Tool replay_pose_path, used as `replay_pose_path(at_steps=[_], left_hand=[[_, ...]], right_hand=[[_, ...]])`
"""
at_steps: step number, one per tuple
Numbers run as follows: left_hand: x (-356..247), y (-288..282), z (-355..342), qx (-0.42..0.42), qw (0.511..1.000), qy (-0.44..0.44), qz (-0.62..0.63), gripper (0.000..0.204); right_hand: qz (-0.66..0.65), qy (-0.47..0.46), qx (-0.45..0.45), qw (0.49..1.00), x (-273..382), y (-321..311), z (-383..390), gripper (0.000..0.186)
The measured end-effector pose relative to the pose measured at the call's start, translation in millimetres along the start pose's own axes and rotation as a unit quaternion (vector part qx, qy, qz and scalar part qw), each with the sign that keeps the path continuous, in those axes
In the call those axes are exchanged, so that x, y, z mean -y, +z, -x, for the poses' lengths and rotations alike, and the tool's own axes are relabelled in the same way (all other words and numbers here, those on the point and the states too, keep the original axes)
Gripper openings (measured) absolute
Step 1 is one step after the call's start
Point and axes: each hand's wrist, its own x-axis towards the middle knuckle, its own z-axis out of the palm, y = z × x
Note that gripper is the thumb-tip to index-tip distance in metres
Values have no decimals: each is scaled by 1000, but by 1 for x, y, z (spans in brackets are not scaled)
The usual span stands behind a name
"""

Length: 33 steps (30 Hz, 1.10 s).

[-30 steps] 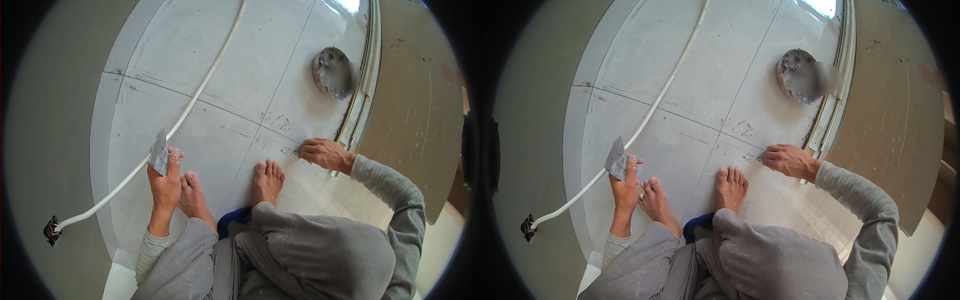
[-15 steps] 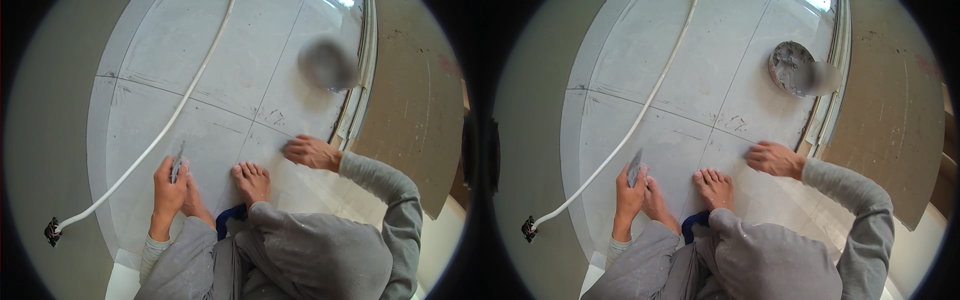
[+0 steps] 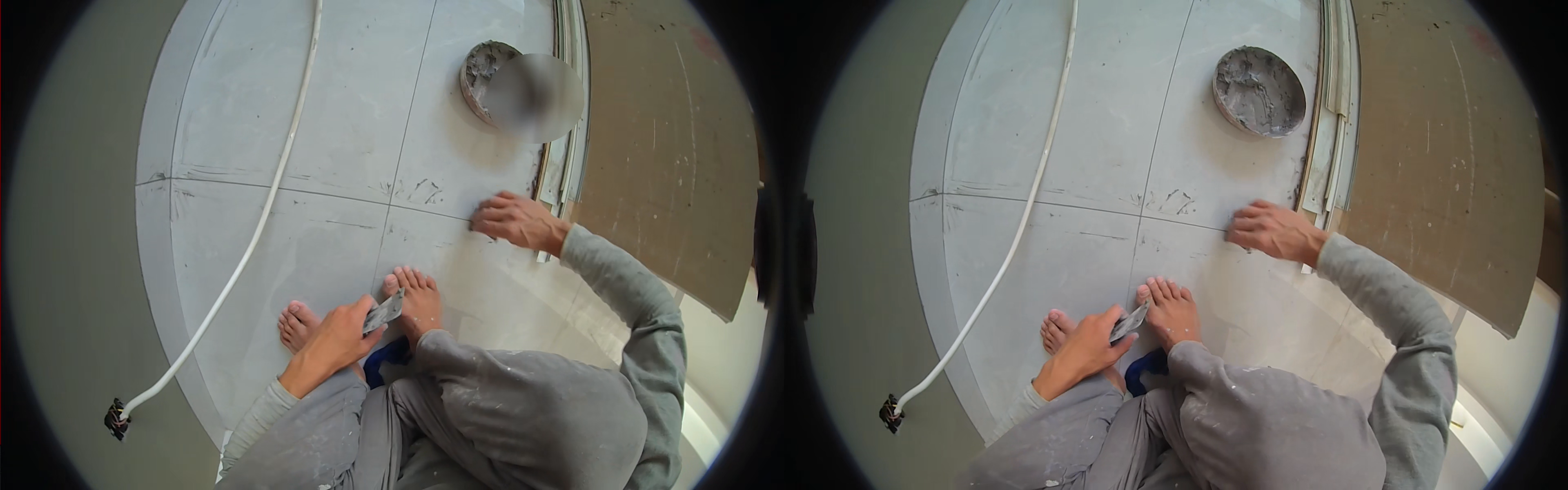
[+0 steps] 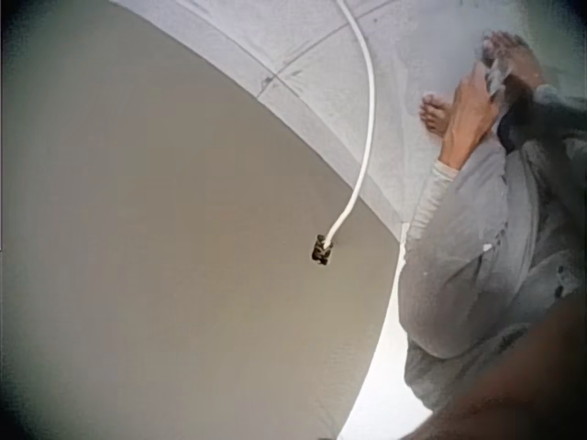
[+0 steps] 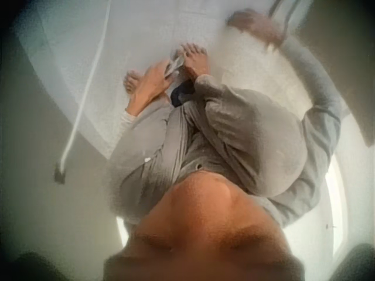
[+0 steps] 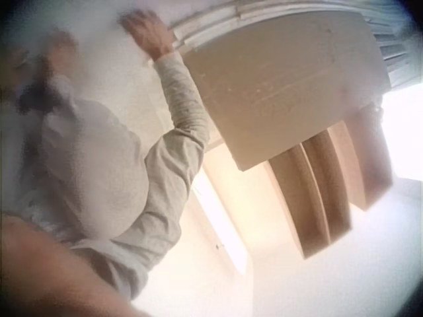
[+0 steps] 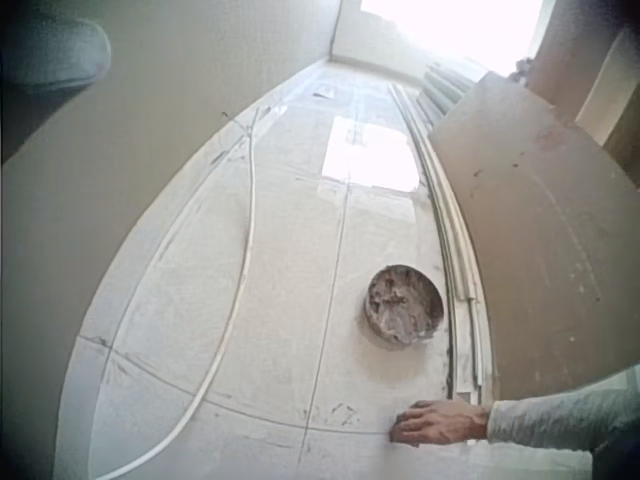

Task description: The person applies grey grout to the joints between floor tiles using a putty knife and a small piece of material by hand, then wipes the excess material from the tile surface with a cloth.

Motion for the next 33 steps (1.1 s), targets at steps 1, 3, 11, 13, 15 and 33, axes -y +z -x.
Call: replay_pose_path(at_steps=[1, 3, 11, 13, 15, 33], left_hand=[[-1, 2, -3, -16, 1000, -9, 6, 36], [-7, -1, -12, -54, 998, -19, -6, 36], [-43, -80, -76, -149, 983, -89, 65, 43], [-38, -98, -99, -213, 977, -22, -16, 53], [-35, -114, -128, -224, 972, 7, -70, 56], [-33, -109, -209, -377, 838, 81, -387, 66]], right_hand=[[-1, -5, 32, 999, 0, 2, 10, 16], [15, 37, 126, 991, 5, 7, 30, 10], [-27, 24, -200, 979, 8, -6, -103, 10], [-10, 46, -184, 982, 9, 0, -125, 8], [-21, 31, -128, 991, 10, 8, -110, 5], [-689, 332, -312, 563, 30, 12, -27, 22]])
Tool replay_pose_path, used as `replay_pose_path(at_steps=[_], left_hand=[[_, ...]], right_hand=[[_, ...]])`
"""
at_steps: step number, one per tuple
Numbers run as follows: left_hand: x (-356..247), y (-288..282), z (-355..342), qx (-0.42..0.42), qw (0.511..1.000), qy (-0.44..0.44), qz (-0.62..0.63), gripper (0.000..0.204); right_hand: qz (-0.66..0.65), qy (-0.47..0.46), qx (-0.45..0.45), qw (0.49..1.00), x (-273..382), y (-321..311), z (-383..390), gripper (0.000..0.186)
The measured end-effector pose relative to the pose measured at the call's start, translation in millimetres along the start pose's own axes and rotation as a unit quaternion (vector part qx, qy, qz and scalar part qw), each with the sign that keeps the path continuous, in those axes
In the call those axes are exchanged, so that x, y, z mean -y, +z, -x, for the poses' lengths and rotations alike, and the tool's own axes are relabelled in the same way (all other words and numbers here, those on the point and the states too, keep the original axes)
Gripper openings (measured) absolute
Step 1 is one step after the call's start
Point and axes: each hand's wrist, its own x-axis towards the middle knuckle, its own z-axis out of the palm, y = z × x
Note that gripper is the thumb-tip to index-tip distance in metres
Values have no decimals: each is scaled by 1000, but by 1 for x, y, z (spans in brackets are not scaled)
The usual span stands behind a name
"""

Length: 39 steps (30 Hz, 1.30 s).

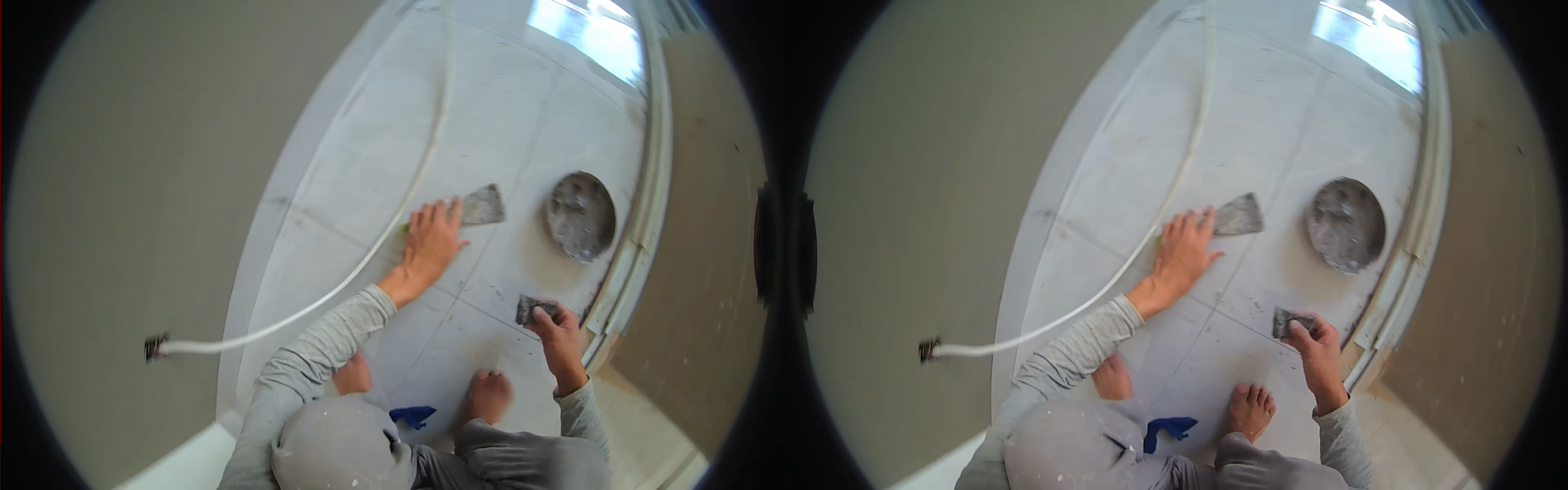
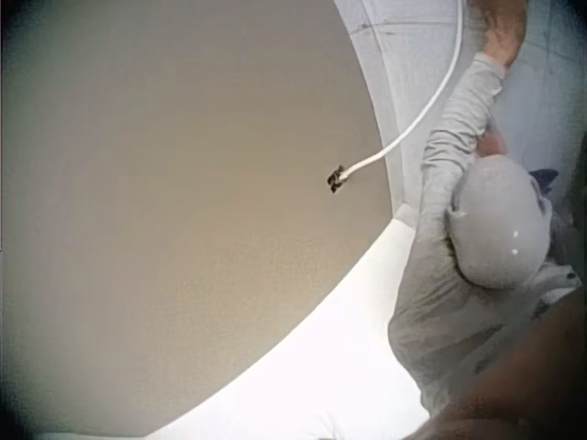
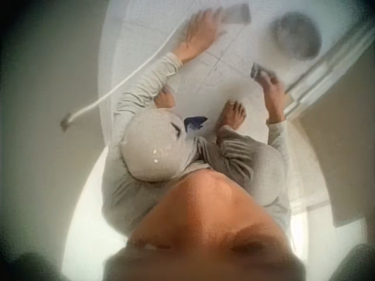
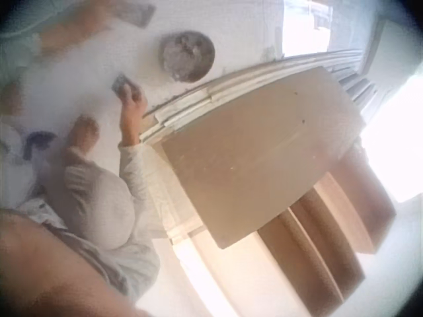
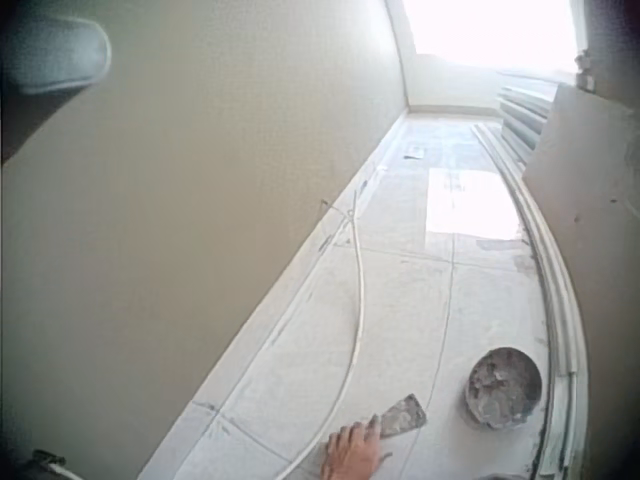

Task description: The person applies grey grout to the joints between floor tiles using a putty knife and a small piece of material by hand, then wipes the excess material from the tile surface with a cloth.

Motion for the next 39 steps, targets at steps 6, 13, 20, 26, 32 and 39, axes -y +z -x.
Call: replay_pose_path(at_steps=[6, 13, 20, 26, 32, 39], left_hand=[[-40, -27, 202, 219, 903, 285, 234, 18], [-68, -20, 279, 458, 739, 381, 314, 38], [-53, -40, 228, 408, 803, 287, 327, 32], [-56, -106, 63, 321, 790, 163, 497, 22], [-66, -50, -44, 322, 800, 248, 442, 25], [14, -6, -168, 233, 930, 113, 262, 26]], right_hand=[[-101, 17, 30, 994, 3, 21, -20, 20], [-64, 3, 129, 989, 6, 67, -29, 24], [-63, -6, 93, 994, 19, 53, -26, 23], [-160, -115, 31, 980, 84, 30, -34, 25], [-153, -272, -22, 950, 164, 44, -72, 27], [-107, -231, -8, 967, 193, 91, -160, 30]])
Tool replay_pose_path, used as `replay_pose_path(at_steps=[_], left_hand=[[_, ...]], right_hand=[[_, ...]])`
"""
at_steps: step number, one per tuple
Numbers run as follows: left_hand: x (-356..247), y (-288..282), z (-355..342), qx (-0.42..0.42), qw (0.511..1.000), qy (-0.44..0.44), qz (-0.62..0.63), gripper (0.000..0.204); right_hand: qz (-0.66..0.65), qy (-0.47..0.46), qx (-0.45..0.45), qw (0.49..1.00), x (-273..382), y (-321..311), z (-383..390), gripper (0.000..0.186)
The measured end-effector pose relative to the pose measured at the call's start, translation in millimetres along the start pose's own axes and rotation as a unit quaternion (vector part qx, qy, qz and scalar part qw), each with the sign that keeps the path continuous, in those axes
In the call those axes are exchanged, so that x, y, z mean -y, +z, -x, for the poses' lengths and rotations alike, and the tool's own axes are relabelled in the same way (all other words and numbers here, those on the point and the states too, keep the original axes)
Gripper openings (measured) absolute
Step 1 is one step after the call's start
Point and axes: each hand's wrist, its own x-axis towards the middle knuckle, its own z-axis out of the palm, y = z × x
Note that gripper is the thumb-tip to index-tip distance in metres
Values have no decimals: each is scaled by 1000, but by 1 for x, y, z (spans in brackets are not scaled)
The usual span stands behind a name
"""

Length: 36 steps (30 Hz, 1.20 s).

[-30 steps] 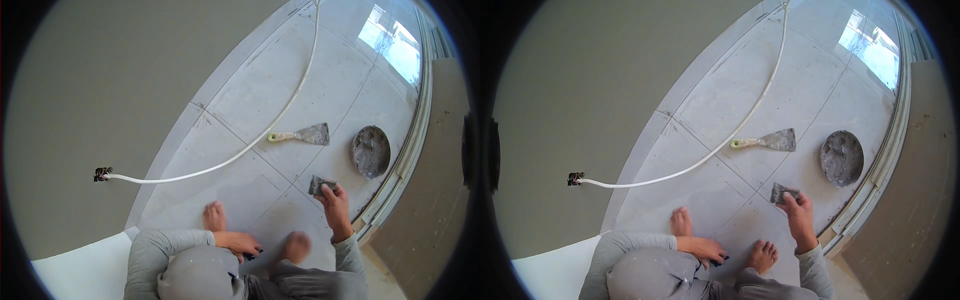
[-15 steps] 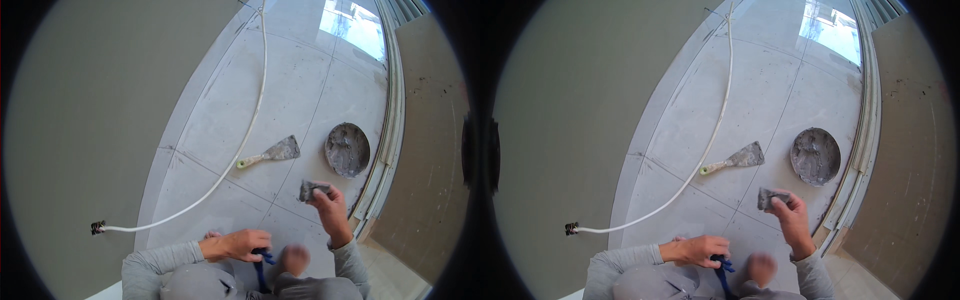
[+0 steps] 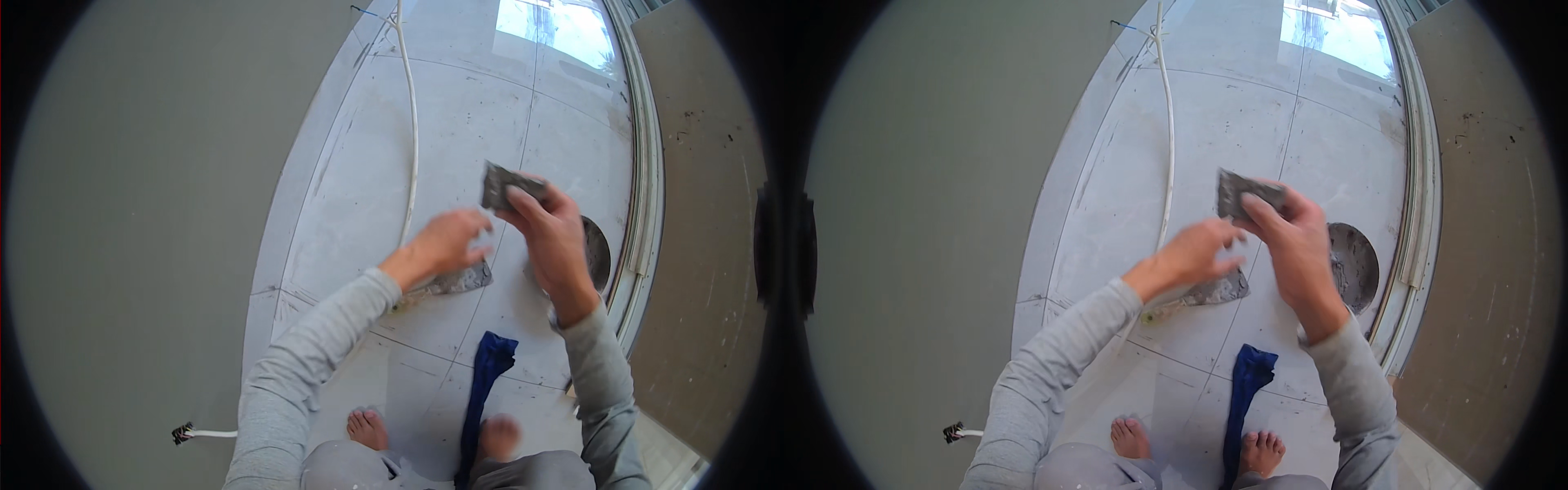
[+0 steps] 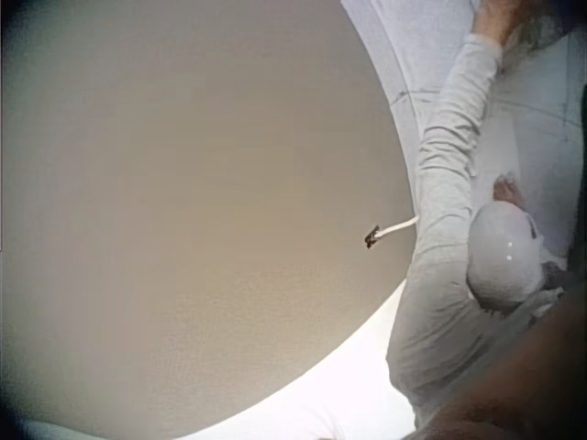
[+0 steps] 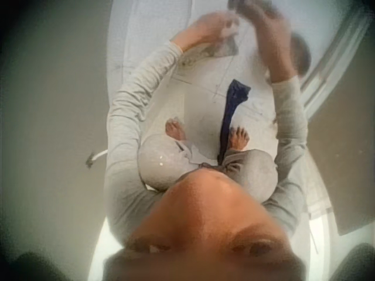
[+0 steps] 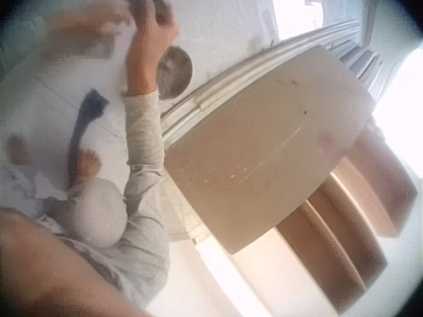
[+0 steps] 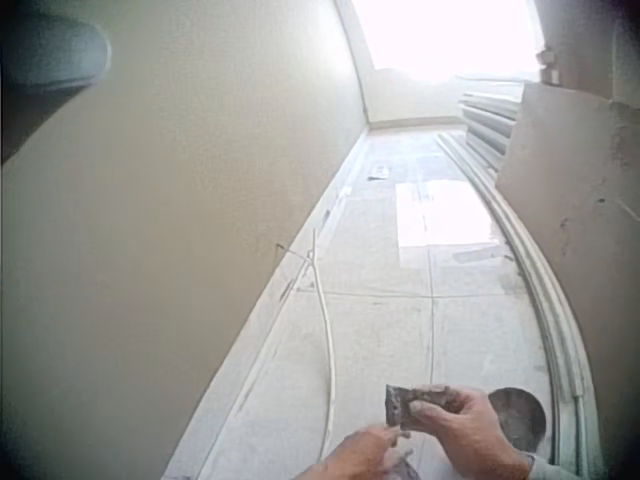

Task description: The person applies grey grout to the joints between floor tiles using a putty knife and a small piece of material by hand, then wipes the excess material from the tile surface with a cloth.

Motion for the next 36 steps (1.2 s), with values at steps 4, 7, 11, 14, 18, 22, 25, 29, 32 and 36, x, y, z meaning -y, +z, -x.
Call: replay_pose_path(at_steps=[4, 7, 11, 14, 18, 22, 25, 29, 32, 36], left_hand=[[112, 2, -28, -161, 982, -56, 77, 32], [97, 17, -45, -162, 985, -50, -12, 41], [106, 30, -34, -250, 849, -215, 412, 49], [92, 40, -48, -259, 185, -336, 886, 52], [162, 97, -6, -54, 74, -1, 996, 47], [162, 106, -10, -87, 45, -47, 994, 46], [151, 108, -14, -134, 13, -130, 982, 46], [147, 105, -15, -168, -9, -190, 967, 47], [144, 104, -19, -182, -11, -250, 951, 48], [147, 109, -24, -165, -115, -135, 970, 56]], right_hand=[[-6, 10, 2, 1000, -46, 103, -96, 26], [53, -40, -46, 997, -87, 137, -182, 25], [186, -43, -106, 976, -102, 195, -256, 25], [241, -71, -170, 953, -122, 193, -326, 26], [253, -84, -210, 941, -112, 244, -381, 24], [316, -104, -238, 912, -130, 259, -399, 22], [321, -109, -245, 908, -132, 258, -416, 23], [292, -144, -218, 920, -143, 253, -410, 25], [328, -155, -195, 911, -154, 243, -389, 25], [269, -134, -130, 945, -151, 242, -349, 24]])
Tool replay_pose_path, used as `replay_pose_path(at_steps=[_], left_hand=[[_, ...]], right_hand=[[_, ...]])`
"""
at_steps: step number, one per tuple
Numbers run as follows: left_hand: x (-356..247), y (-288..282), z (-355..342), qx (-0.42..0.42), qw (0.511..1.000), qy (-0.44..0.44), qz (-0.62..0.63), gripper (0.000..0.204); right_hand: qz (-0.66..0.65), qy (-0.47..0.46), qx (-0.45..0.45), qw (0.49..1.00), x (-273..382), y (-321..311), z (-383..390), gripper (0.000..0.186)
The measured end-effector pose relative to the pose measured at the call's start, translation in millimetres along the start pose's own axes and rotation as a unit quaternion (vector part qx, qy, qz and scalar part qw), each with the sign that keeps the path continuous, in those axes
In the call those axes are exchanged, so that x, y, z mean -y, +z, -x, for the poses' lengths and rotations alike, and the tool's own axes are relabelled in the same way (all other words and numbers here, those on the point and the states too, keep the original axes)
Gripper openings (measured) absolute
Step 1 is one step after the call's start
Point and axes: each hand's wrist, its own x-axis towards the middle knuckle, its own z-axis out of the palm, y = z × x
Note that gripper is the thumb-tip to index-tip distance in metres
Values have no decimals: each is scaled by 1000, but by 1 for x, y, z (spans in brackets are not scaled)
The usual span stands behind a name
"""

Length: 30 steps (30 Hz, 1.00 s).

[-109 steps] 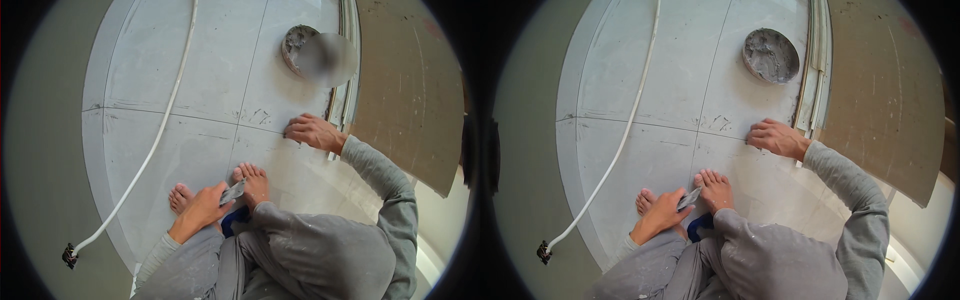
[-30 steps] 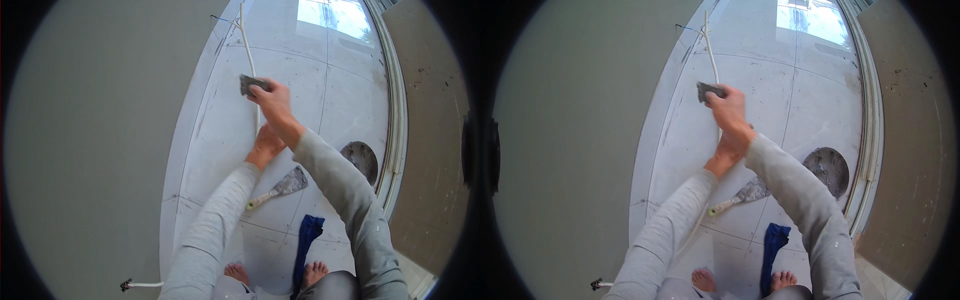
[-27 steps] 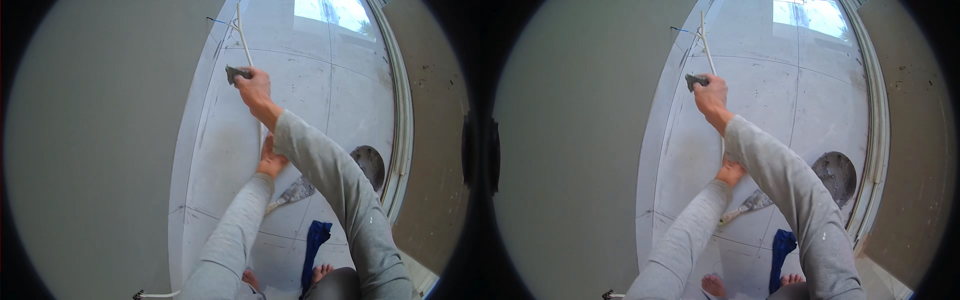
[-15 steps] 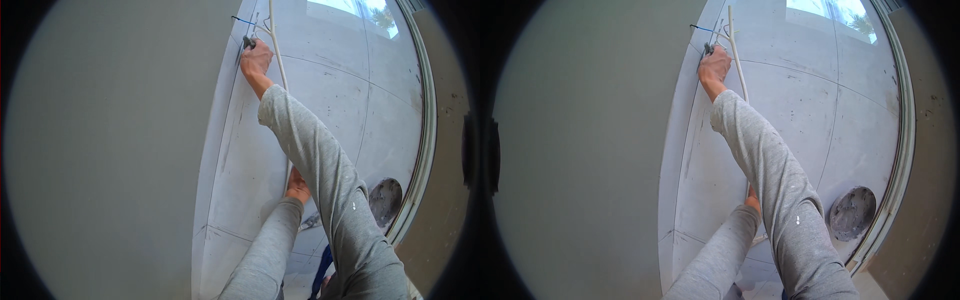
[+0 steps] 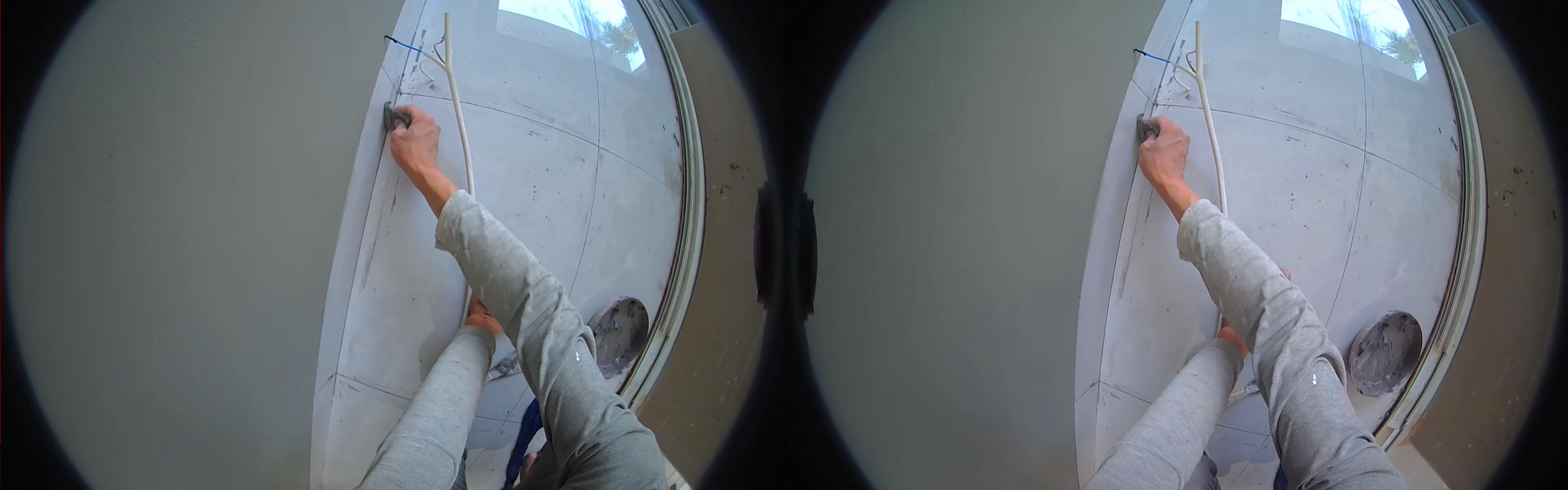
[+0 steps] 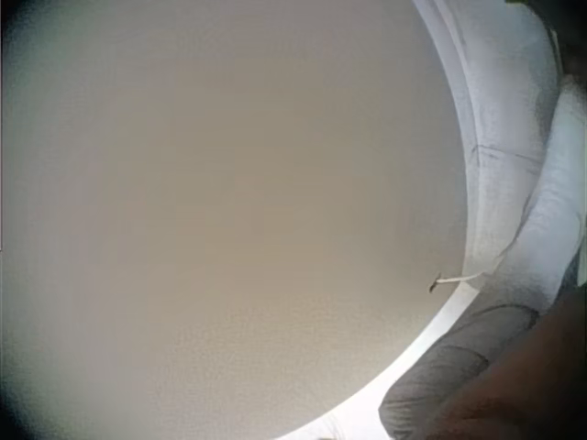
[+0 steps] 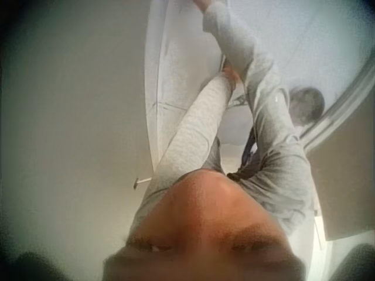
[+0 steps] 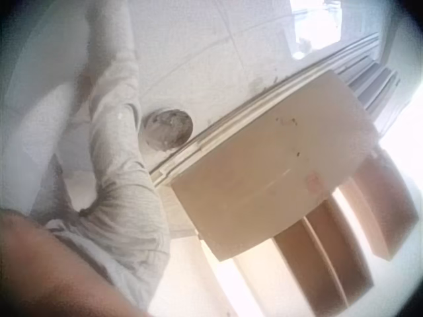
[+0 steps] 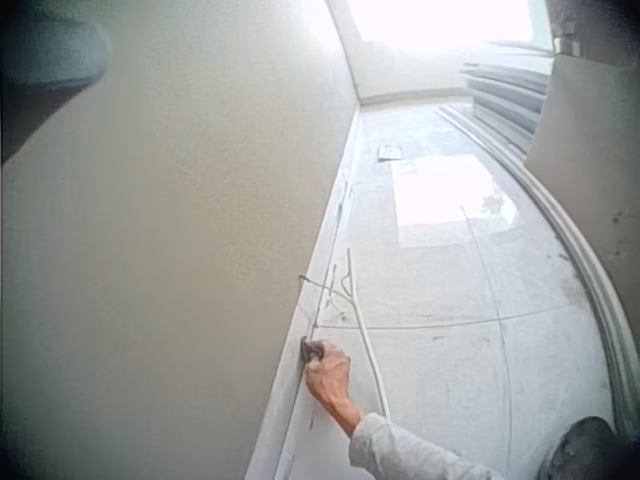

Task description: The person applies grey grout to the joints between floor tiles using a putty knife and a small piece of material by hand, then wipes the excess material from the tile surface with a cloth.

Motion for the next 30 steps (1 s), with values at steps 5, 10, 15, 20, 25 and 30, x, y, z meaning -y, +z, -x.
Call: replay_pose_path(at_steps=[5, 10, 15, 20, 25, 30], left_hand=[[6, 21, 5, 22, 985, 67, -155, 56], [94, 80, 24, -159, 929, 156, -295, 49], [73, 83, 28, 65, -190, 328, -923, 36], [85, 94, 28, 31, -199, 277, -940, 27], [69, 70, 9, 101, -199, 411, -884, 23], [59, 69, 11, 91, -219, 399, -885, 23]], right_hand=[[-59, 61, 161, 983, 10, -20, 61, 21], [-107, 96, 197, 970, 1, -82, 67, 25], [-93, 96, 203, 970, 14, -100, 59, 20], [135, -32, 136, 981, 31, -96, 34, 20], [176, -129, 38, 975, 13, -42, -31, 21], [177, -144, 41, 973, 9, -9, -56, 25]])
